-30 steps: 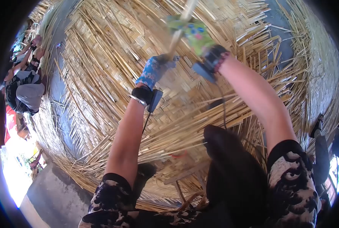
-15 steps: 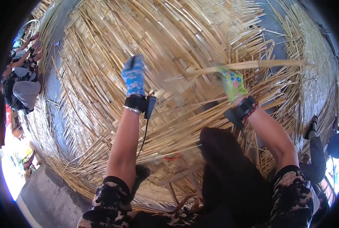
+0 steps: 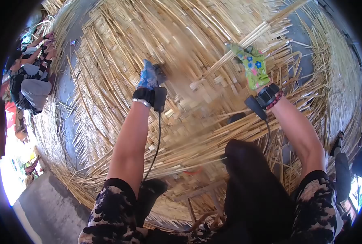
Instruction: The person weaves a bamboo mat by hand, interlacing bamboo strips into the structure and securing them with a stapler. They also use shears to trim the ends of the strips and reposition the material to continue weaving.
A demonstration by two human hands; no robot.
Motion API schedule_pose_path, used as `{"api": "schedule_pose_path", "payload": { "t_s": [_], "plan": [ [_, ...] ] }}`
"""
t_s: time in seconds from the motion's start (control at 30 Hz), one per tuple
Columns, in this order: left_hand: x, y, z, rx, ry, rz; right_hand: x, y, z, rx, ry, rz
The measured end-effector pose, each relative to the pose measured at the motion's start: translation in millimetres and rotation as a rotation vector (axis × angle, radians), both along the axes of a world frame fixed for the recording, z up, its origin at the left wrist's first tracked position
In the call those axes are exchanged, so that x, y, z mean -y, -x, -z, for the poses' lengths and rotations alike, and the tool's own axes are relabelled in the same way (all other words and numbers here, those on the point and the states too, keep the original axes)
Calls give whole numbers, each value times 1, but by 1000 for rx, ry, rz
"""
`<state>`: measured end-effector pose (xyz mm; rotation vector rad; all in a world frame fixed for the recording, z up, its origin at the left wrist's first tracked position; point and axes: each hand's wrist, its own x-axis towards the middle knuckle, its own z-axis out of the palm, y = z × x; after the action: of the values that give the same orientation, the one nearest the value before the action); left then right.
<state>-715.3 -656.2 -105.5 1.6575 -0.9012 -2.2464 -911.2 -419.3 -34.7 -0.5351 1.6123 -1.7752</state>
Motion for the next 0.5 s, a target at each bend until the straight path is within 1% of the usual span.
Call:
{"api": "schedule_pose_path", "payload": {
  "t_s": [0.03,0.07,0.1,0.13,0.17,0.23,0.27,0.3,0.37,0.4,0.43,0.47,0.5],
  "plan": [
    [5,3,-3,-8,6,-1,8,-2,-5,139,33,60],
    [8,3,-5,-108,-91,-62,18,-3,-12,136,33,60],
    [11,2,-3,-206,-194,-124,31,-5,-21,130,-103,105],
    [17,5,-3,-206,-151,-138,44,-7,-26,121,-240,149],
    [19,5,-3,-210,-158,-140,55,-7,-22,116,-246,149],
    [14,11,-44,-561,-72,20,76,-5,-4,86,-3,-42],
    [12,13,-46,-624,-54,-3,94,-1,20,107,-120,-96],
    [11,14,-45,-624,-54,-1,110,-2,40,129,-234,-151],
    [11,15,-28,-500,30,110,132,-23,44,-181,-549,-318],
    [30,10,28,-500,116,354,140,-31,54,-176,-547,-316],
    [29,9,18,-495,114,354,149,-39,67,-236,-425,-357],
    [30,7,6,-384,581,621,155,-44,78,-297,-303,-399],
    [29,6,-16,-246,1049,873,154,-53,61,-293,-305,-404]
  ]
}}
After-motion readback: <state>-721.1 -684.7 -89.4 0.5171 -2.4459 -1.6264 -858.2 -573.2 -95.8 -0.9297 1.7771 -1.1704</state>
